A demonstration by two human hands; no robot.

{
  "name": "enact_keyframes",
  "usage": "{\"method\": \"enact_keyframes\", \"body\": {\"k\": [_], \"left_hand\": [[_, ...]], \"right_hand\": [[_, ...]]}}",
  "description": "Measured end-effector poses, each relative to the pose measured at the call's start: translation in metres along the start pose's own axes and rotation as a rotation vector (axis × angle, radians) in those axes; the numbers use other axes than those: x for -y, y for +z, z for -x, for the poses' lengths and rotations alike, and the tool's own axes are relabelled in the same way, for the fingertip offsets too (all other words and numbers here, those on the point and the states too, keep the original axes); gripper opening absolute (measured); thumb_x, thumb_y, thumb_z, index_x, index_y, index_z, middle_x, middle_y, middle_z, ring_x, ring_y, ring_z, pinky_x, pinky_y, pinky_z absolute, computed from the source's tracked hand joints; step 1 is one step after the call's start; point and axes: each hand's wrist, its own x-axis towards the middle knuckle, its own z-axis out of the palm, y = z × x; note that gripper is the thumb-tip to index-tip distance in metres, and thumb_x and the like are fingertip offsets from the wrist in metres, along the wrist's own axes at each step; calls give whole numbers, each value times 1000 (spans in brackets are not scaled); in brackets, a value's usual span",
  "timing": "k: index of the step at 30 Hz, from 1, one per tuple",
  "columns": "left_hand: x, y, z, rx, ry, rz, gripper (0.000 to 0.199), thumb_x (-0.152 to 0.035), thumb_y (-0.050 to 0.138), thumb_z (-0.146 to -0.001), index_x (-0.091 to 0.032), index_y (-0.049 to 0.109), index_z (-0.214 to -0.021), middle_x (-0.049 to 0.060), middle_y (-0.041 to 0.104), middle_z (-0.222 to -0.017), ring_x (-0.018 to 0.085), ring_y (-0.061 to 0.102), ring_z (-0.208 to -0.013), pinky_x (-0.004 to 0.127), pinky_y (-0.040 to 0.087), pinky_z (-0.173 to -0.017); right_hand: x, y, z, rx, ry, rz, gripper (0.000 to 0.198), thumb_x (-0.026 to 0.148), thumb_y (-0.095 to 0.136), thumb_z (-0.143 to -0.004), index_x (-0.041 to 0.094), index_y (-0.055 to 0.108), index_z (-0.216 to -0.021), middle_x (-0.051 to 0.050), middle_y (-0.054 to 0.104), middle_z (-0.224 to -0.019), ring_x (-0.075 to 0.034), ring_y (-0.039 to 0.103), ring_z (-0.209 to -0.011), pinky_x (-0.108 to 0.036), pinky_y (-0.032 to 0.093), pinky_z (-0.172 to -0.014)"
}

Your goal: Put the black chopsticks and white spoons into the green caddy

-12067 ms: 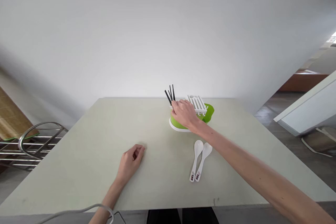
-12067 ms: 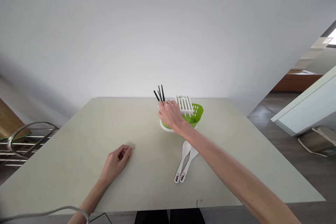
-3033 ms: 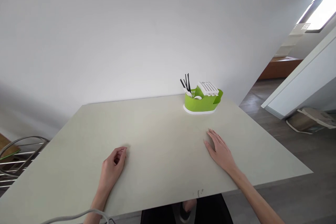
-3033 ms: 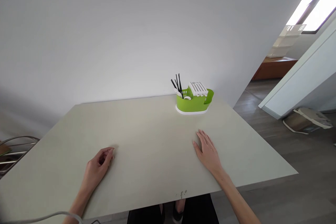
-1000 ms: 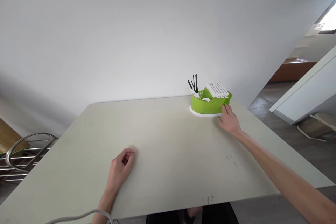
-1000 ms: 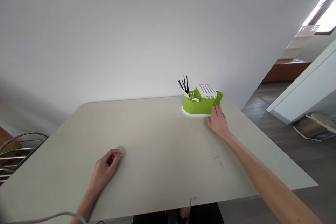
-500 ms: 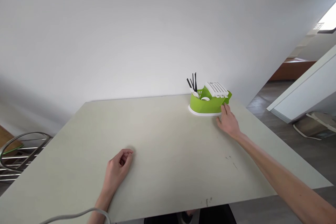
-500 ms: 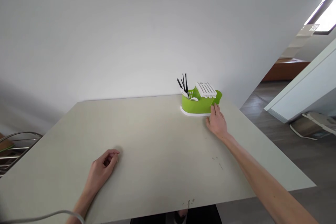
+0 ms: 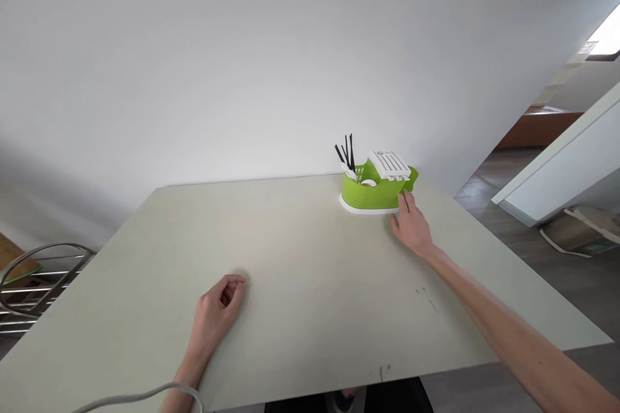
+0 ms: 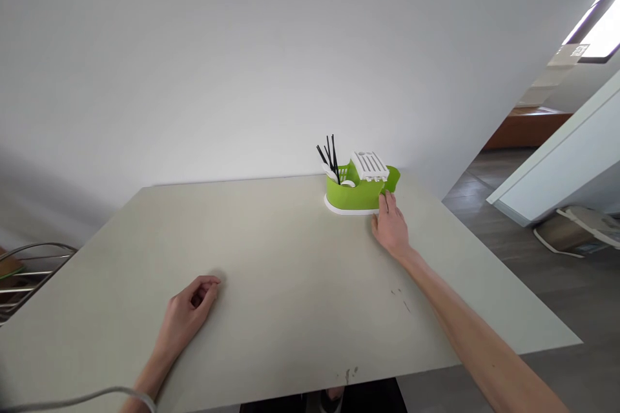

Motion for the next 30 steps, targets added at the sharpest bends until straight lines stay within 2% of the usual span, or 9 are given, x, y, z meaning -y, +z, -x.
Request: {"method": "enact_keyframes", "body": {"k": [12,21,30], "left_hand": [[-2,3,0,3,-4,-3,36,-52,53,-89,-22,72,-95,-2,64,-69,15,55,-60,26,45,-60],[-4,4,0,3,7,1,34,-50,53,-90,-23,72,-96,-2,66,-71,15,56,-59,25,45,-59],[-5,4,0,-9,33,6,32,-48,54,-90,-23,72,-95,-2,65,-69,14,57,-59,24,45,-58]], "right_hand": [[42,-5,3,-3,-42,14,64,25,40,-102,2,28,-161,-27,35,-166,-36,29,-157,-51,40,-119],[81,-16,14,-8,-57,-43,59,21,37,-103,2,33,-160,-26,35,-167,-34,28,-159,-49,41,-119],[119,-27,31,-8,-80,-97,64,18,37,-104,5,23,-165,-24,34,-169,-33,24,-161,-50,40,-121]]}}
